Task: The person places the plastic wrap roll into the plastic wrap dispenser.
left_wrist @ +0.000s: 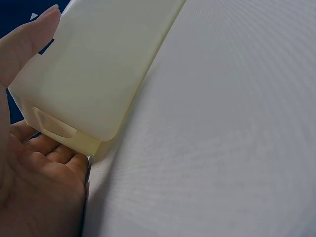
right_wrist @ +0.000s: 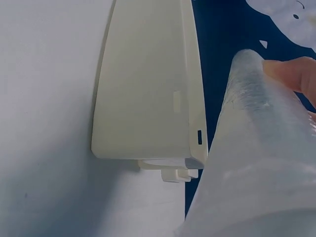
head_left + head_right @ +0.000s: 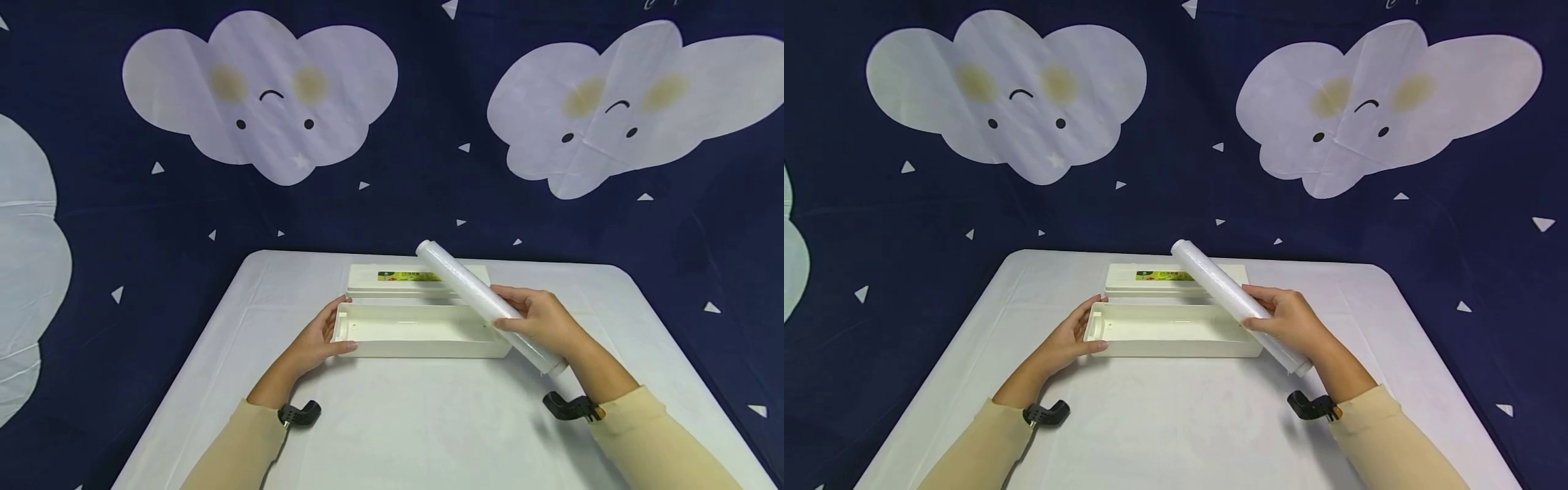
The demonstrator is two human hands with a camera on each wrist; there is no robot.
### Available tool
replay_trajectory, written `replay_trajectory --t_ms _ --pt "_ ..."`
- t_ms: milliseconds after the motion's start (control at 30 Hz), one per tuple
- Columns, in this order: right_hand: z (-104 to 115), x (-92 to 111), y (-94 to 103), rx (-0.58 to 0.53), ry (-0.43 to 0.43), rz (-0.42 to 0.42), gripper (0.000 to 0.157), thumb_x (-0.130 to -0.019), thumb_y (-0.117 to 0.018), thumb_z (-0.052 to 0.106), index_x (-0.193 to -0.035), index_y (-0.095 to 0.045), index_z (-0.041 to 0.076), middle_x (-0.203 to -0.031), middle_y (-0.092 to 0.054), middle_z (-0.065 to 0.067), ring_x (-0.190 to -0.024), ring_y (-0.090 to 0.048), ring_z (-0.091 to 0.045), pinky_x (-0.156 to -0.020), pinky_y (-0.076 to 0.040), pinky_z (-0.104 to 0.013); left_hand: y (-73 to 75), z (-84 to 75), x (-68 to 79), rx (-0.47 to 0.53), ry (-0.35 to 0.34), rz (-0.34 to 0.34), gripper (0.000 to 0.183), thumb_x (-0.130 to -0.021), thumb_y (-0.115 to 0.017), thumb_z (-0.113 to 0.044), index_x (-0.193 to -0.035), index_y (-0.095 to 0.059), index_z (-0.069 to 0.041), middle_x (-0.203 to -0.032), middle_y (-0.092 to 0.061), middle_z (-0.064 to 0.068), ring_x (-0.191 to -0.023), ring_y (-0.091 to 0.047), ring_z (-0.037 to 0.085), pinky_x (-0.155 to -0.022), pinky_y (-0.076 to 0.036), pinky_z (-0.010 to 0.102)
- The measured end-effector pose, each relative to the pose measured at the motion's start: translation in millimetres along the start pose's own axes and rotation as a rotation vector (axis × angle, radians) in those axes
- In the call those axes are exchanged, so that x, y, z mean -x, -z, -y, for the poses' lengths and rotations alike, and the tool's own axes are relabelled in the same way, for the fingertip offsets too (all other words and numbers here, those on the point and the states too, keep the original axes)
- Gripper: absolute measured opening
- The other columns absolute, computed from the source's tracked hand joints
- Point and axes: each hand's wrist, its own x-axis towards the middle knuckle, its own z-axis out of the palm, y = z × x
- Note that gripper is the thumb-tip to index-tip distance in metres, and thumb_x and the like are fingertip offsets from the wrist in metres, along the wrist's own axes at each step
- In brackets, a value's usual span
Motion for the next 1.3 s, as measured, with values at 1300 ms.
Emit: replay_trajectory --t_ms 1300 --pt "1.0 -38.6 -15.8 -0.052 0.199 0.323 0.066 -0.086 -0.090 0.014 -0.147 -0.064 0.010 -0.140 -0.065 -0.005 -0.110 -0.068 -0.024 -0.085 -0.060 -0.031 5.4 6.2 -1.3 0.041 -0.041 0.029 0.109 -0.083 -0.088 0.003 -0.167 -0.019 -0.003 -0.168 -0.028 0.021 -0.152 -0.031 0.032 -0.121 -0.030 0.036"
